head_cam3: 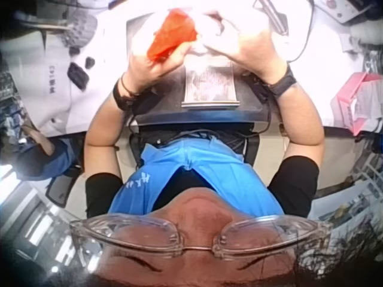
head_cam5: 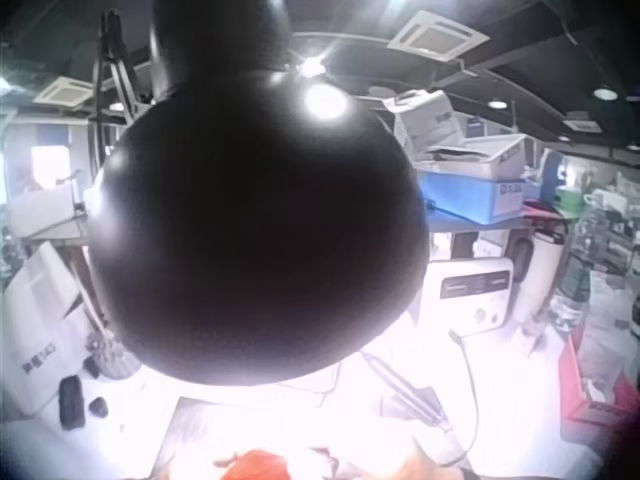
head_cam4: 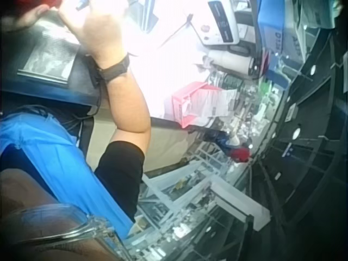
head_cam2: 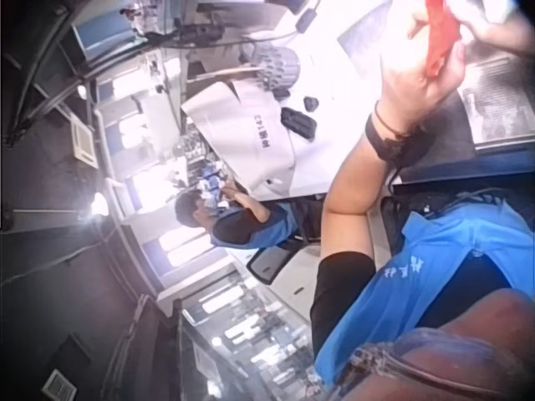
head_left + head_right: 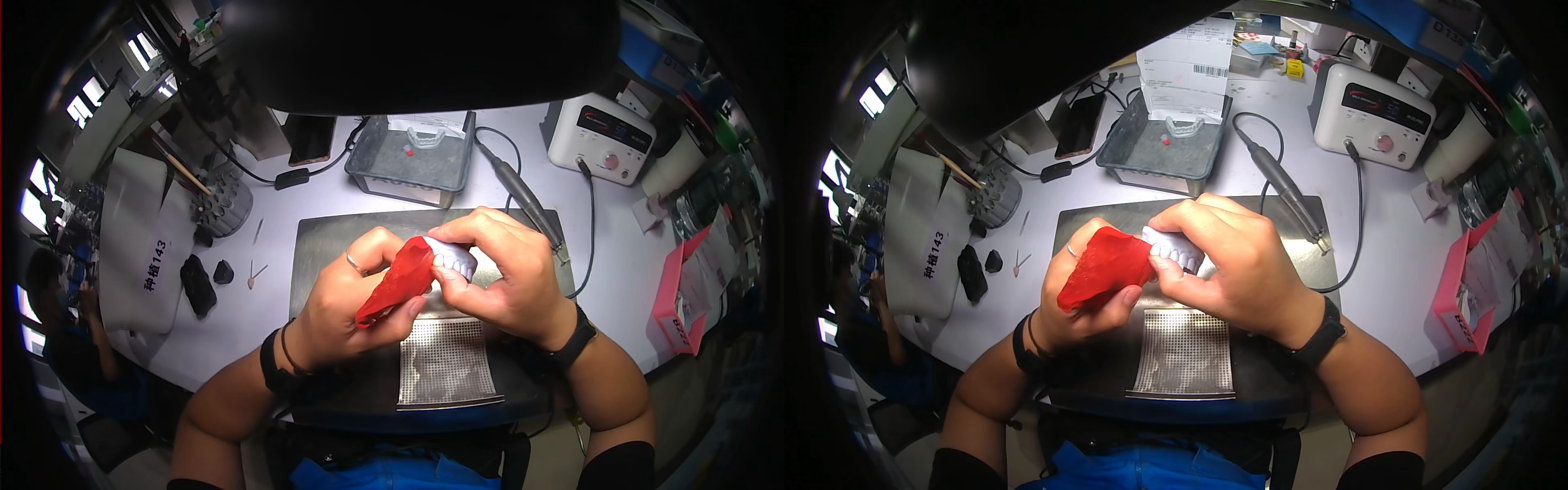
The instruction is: The recorder is polishing and refining a dental prosthetic or denture model using a rotary tool and wax.
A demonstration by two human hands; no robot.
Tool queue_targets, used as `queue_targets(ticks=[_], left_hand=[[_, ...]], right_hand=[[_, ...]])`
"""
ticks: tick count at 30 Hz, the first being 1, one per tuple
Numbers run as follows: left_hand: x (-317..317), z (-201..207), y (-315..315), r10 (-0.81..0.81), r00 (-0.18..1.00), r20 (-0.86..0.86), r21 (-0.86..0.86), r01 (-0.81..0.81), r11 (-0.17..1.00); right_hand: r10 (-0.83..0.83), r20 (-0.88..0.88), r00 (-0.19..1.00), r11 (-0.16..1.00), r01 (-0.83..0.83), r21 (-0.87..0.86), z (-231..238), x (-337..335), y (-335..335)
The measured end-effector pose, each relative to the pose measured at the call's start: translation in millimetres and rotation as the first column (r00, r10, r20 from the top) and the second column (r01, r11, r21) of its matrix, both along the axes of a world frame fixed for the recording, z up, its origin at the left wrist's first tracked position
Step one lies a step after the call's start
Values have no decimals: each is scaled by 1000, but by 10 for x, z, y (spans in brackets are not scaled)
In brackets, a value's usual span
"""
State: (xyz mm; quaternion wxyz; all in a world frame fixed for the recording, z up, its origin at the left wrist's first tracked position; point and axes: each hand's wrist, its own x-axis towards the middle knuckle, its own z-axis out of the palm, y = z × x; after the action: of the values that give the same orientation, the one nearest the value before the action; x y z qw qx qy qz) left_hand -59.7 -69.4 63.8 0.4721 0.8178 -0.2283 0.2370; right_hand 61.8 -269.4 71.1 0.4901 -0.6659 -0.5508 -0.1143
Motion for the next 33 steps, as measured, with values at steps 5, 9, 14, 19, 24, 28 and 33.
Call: queue_targets(ticks=[5,9,14,19,24,28,33], left_hand=[[-6,-3,-8,-8,1000,-19,-19,7,1000],[-8,9,-6,-11,999,-30,-17,10,1000],[-2,34,-6,1,999,-47,-15,-2,1000],[-1,40,1,-8,999,-39,1,8,1000],[-44,3,19,-2,995,-101,-67,-4,998],[-85,-28,39,-17,983,-185,-132,-7,991],[-91,-41,75,-19,968,-251,-131,-15,991]], right_hand=[[4,1,1000,1000,-4,5,-3,1,-5],[3,6,1000,1000,-3,5,-11,4,-2],[-13,37,999,1000,12,4,-18,16,-4],[-5,27,1000,1000,4,11,-27,20,-5],[19,5,1000,1000,-19,9,-44,44,-5],[37,56,998,999,-38,15,-52,78,3],[54,77,996,998,-52,-21,-39,76,-15]])
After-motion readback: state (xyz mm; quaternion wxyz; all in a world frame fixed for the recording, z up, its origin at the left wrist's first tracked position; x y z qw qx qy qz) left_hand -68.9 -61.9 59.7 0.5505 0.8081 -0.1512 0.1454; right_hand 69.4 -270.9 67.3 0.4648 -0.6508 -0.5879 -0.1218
